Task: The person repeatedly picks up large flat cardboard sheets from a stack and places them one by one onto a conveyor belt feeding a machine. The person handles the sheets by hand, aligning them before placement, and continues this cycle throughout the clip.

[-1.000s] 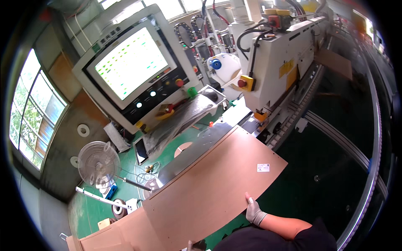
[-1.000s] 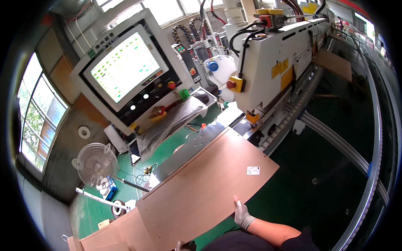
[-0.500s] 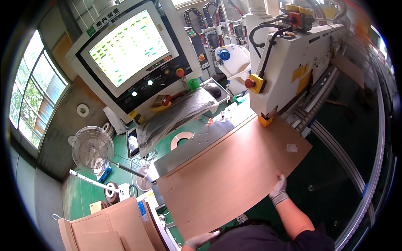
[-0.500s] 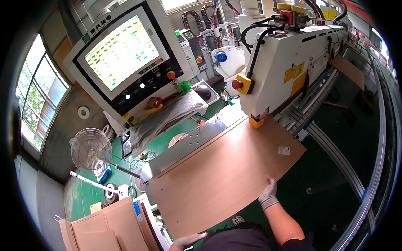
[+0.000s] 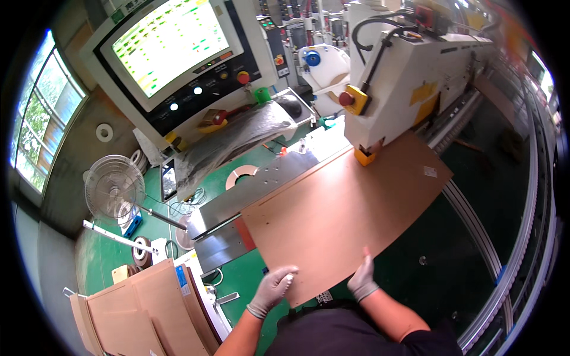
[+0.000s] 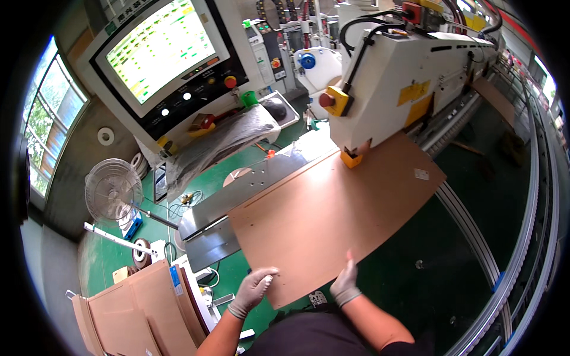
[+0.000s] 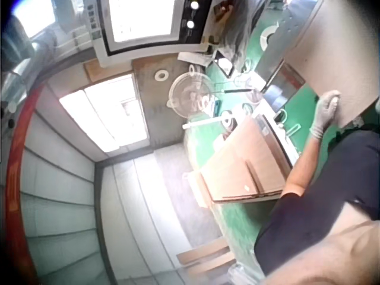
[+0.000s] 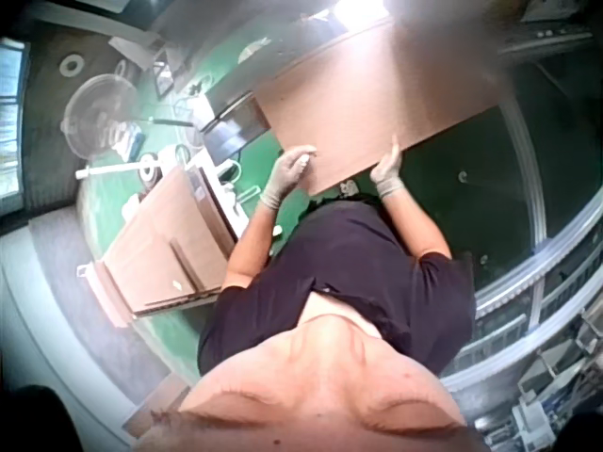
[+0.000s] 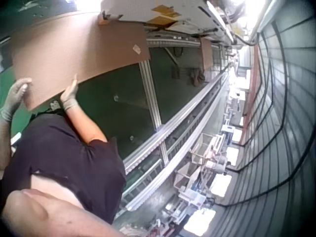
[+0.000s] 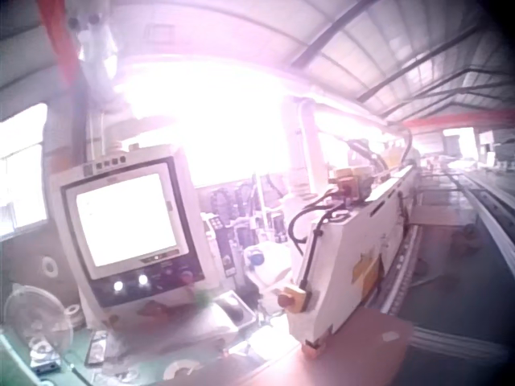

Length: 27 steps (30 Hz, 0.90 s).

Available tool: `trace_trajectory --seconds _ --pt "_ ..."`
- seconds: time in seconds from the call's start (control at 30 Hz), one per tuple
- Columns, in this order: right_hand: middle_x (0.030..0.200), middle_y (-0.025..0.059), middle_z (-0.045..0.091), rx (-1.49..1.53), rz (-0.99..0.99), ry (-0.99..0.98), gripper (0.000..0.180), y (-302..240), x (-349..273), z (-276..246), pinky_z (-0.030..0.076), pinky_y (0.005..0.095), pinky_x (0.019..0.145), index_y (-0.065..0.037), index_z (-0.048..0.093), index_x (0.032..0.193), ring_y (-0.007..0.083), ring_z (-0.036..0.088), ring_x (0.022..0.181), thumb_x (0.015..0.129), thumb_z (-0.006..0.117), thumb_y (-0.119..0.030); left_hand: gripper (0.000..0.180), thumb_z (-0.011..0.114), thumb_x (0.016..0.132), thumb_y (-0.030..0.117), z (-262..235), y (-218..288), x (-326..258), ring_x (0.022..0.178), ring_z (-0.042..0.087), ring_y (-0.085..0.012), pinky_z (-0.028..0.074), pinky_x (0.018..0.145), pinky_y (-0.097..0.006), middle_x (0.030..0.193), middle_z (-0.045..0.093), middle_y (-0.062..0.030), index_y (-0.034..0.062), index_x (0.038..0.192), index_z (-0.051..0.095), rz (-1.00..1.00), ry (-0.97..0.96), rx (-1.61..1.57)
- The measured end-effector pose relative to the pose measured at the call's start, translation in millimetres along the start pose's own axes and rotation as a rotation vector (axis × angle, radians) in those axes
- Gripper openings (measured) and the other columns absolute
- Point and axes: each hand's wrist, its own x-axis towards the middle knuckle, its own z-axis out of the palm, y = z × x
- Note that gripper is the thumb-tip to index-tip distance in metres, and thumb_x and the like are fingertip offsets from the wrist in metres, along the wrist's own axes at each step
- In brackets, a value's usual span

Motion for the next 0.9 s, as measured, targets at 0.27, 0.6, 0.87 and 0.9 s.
trace_trajectory --seconds 0.27,0.6,0.87,0.9 --pt "0.143 0.0093 0.058 0.096 -0.037 0.066 0.063 -44 24 23 0.042 0.048 0.113 -0.009 0.053 0.143 0.0311 0.055 0.131 0.099 0.053 -0.055 0.076 0.066 0.092 0.053 -20 -83 11 0.134 0.05 -0.0415 0.036 0.117 -0.049 0.139 0.055 -0.026 -0.0002 0.144 0.048 -0.052 0.048 0.743" --pt "0.145 0.0088 0.056 0.12 -0.146 -0.017 0.059 -77 51 16 0.043 0.044 0.112 -0.011 0.05 0.147 0.0301 0.053 0.132 0.103 0.049 -0.051 0.051 0.072 0.08 0.055 -32 -46 83 0.093 0.071 -0.033 0.058 0.079 -0.045 0.104 0.072 -0.0158 0.007 0.098 0.069 -0.144 -0.346 0.97" --pt "0.145 0.0112 0.055 0.006 -0.228 0.088 0.064 -133 82 4 0.046 0.0475 0.109 -0.011 0.046 0.15 0.0335 0.056 0.13 0.102 0.045 -0.053 0.05 0.08 0.076 0.046 -42 -66 86 0.099 0.067 -0.0361 0.054 0.088 -0.044 0.102 0.069 -0.0178 0.0054 0.103 0.068 -0.076 -0.374 0.657" --pt "0.145 0.0122 0.055 -0.018 -0.261 0.101 0.064 -143 86 4 0.047 0.0487 0.108 -0.011 0.046 0.15 0.0341 0.057 0.129 0.101 0.045 -0.053 0.05 0.079 0.076 0.046 -41 -70 86 0.101 0.067 -0.0355 0.054 0.088 -0.044 0.102 0.069 -0.0178 0.0051 0.104 0.068 -0.077 -0.374 0.639"
